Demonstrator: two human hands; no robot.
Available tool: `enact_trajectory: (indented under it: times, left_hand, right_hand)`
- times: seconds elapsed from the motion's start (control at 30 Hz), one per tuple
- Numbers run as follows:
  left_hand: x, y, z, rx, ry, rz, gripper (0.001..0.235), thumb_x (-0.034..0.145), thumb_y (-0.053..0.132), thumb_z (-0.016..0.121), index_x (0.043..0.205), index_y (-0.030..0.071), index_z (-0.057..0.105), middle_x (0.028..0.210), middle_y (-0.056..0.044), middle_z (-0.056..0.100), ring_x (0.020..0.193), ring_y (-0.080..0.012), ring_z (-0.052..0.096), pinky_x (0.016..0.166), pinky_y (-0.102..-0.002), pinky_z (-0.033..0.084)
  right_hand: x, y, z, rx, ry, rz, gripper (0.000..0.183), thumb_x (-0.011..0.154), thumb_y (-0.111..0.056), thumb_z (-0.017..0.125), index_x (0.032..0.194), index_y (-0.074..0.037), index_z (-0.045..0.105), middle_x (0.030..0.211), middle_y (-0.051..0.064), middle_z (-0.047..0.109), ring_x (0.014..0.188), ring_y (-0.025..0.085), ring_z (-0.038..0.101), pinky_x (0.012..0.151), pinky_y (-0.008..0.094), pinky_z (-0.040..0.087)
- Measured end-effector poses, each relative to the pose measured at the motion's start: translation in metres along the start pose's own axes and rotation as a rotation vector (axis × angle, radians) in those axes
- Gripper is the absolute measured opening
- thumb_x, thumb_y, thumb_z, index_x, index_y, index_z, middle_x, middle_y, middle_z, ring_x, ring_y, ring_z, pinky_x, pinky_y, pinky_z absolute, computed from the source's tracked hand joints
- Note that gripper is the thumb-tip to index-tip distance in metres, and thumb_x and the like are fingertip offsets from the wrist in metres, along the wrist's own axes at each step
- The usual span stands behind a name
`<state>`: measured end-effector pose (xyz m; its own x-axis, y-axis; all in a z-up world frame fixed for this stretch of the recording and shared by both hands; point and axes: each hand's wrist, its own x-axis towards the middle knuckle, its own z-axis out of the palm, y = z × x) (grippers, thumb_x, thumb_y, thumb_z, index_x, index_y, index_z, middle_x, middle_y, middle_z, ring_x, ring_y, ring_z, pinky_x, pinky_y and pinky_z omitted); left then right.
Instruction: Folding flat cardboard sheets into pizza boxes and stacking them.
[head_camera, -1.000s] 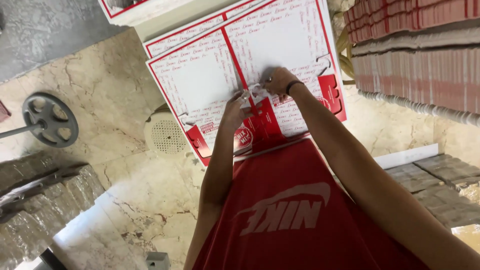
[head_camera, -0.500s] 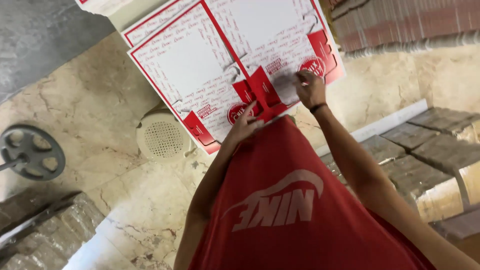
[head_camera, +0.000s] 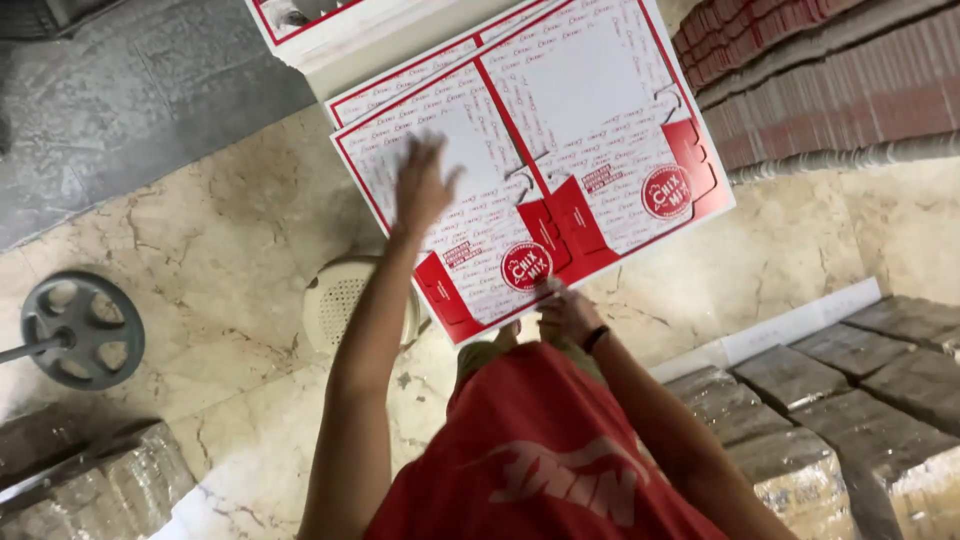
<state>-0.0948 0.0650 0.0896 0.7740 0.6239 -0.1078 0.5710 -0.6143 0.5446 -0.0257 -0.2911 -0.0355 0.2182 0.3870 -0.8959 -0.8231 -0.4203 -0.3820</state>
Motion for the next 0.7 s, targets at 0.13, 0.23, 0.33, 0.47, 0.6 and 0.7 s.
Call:
enact_trajectory:
  times: [0.13, 0.23, 0.33, 0.47, 0.6, 0.7]
  left_hand:
    - [0.064, -0.067, -0.015, 0.264, -0.036, -0.162, 0.083, 0.096, 0.061, 0.063, 0.159, 0.013, 0.038, 0.164, -0.019, 0.029, 0.149, -0.0459, 0.028, 0.115, -0.071, 0.028]
    - [0.065, -0.081, -0.017, 0.251, -0.075, -0.232, 0.083, 0.096, 0.064, 0.058, 0.16, 0.016, 0.035, 0.161, -0.014, 0.033, 0.149, -0.0416, 0.031, 0.117, -0.067, 0.026]
    - [0.047, -0.103, -0.01, 0.254, -0.098, -0.318, 0.07, 0.094, 0.058, 0.058, 0.153, 0.024, 0.043, 0.152, -0.009, 0.042, 0.143, -0.0364, 0.039, 0.115, -0.058, 0.032]
    - [-0.007, -0.104, 0.004, 0.239, -0.141, -0.468, 0.052, 0.091, 0.057, 0.06, 0.132, 0.024, 0.057, 0.142, -0.01, 0.049, 0.132, -0.0357, 0.048, 0.107, -0.05, 0.044]
    - [-0.097, -0.097, -0.001, 0.152, -0.163, -0.602, 0.05, 0.089, 0.054, 0.067, 0.128, 0.025, 0.061, 0.129, -0.008, 0.057, 0.121, -0.0346, 0.061, 0.099, -0.048, 0.05]
    - [-0.169, -0.011, -0.046, 0.062, -0.263, -0.699, 0.061, 0.087, 0.057, 0.066, 0.138, 0.024, 0.06, 0.135, -0.012, 0.063, 0.126, -0.0367, 0.06, 0.101, -0.052, 0.051]
  right_hand:
    - [-0.023, -0.001, 0.045, 0.192, -0.062, 0.125, 0.05, 0.092, -0.042, 0.076, 0.121, -0.003, 0.064, 0.111, 0.013, 0.07, 0.1, 0.032, 0.069, 0.094, 0.054, 0.057]
    - [-0.023, 0.014, 0.03, 0.258, -0.073, 0.116, 0.049, 0.09, -0.036, 0.078, 0.125, -0.005, 0.063, 0.115, 0.012, 0.071, 0.104, 0.034, 0.069, 0.098, 0.056, 0.053]
    - [-0.032, 0.022, 0.011, 0.302, -0.065, 0.096, 0.066, 0.087, -0.03, 0.082, 0.142, -0.009, 0.052, 0.129, 0.017, 0.064, 0.117, 0.042, 0.063, 0.105, 0.065, 0.046]
    - [-0.041, 0.04, -0.026, 0.224, 0.025, -0.022, 0.069, 0.09, -0.025, 0.079, 0.149, -0.012, 0.045, 0.127, 0.022, 0.064, 0.108, 0.045, 0.066, 0.09, 0.062, 0.054]
    - [-0.052, 0.04, -0.074, 0.049, 0.12, -0.146, 0.063, 0.089, -0.026, 0.083, 0.143, -0.008, 0.055, 0.121, 0.026, 0.068, 0.101, 0.045, 0.07, 0.082, 0.058, 0.058]
    - [-0.057, 0.013, -0.111, -0.291, 0.106, -0.199, 0.054, 0.092, -0.035, 0.076, 0.136, -0.009, 0.061, 0.113, 0.02, 0.072, 0.09, 0.037, 0.073, 0.069, 0.048, 0.064]
